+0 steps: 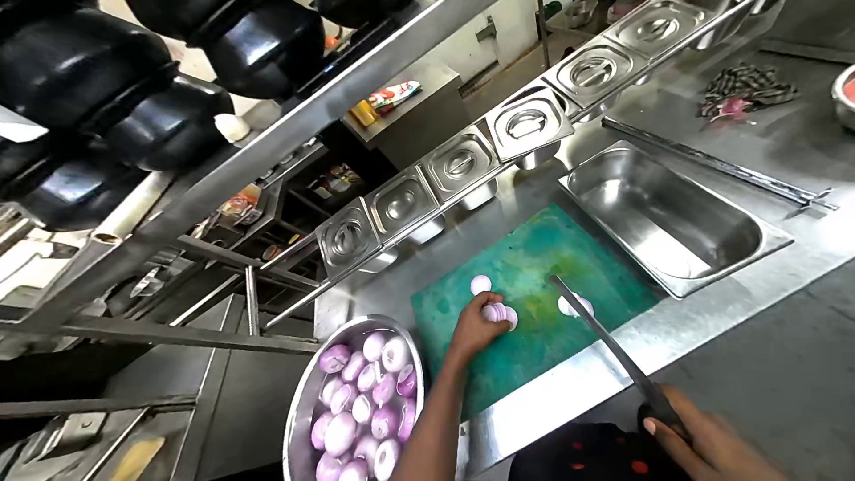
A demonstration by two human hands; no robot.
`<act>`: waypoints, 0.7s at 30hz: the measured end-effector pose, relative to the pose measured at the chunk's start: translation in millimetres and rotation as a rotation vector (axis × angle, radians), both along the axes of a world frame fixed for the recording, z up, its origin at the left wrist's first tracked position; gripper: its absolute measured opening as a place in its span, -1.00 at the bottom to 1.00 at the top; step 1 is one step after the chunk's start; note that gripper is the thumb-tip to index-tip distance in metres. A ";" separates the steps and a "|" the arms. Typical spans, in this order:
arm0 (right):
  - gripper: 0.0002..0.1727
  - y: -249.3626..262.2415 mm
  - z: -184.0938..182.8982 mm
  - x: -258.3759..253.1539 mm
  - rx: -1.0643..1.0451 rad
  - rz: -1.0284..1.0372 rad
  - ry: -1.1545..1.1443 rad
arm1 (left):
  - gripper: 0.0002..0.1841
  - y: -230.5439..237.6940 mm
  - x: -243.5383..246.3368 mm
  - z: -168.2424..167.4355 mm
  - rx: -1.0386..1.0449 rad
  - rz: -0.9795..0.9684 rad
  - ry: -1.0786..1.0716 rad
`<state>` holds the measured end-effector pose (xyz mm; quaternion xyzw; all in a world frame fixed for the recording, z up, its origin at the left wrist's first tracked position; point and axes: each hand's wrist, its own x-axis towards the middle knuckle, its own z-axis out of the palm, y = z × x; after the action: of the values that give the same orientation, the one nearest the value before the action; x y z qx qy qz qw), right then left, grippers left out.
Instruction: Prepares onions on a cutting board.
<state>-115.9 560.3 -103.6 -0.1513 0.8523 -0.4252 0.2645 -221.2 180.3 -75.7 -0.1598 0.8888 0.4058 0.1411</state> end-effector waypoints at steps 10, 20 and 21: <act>-0.46 -8.5 5.5 -13.2 -0.004 0.052 0.022 | -0.36 25.9 -12.2 17.7 -0.503 -0.288 -0.194; -0.11 10.5 34.7 6.2 -0.783 -0.577 -0.050 | -0.28 60.1 -24.6 23.8 -0.737 -0.438 -0.285; -0.11 11.2 34.5 9.5 -0.930 -0.695 -0.042 | -0.27 61.7 -31.2 27.3 -0.734 -0.452 -0.288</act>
<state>-106.3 571.5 -69.1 0.0458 0.5699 -0.8198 0.0320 -252.5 242.0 -48.4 -0.0559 0.9577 -0.0032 0.2822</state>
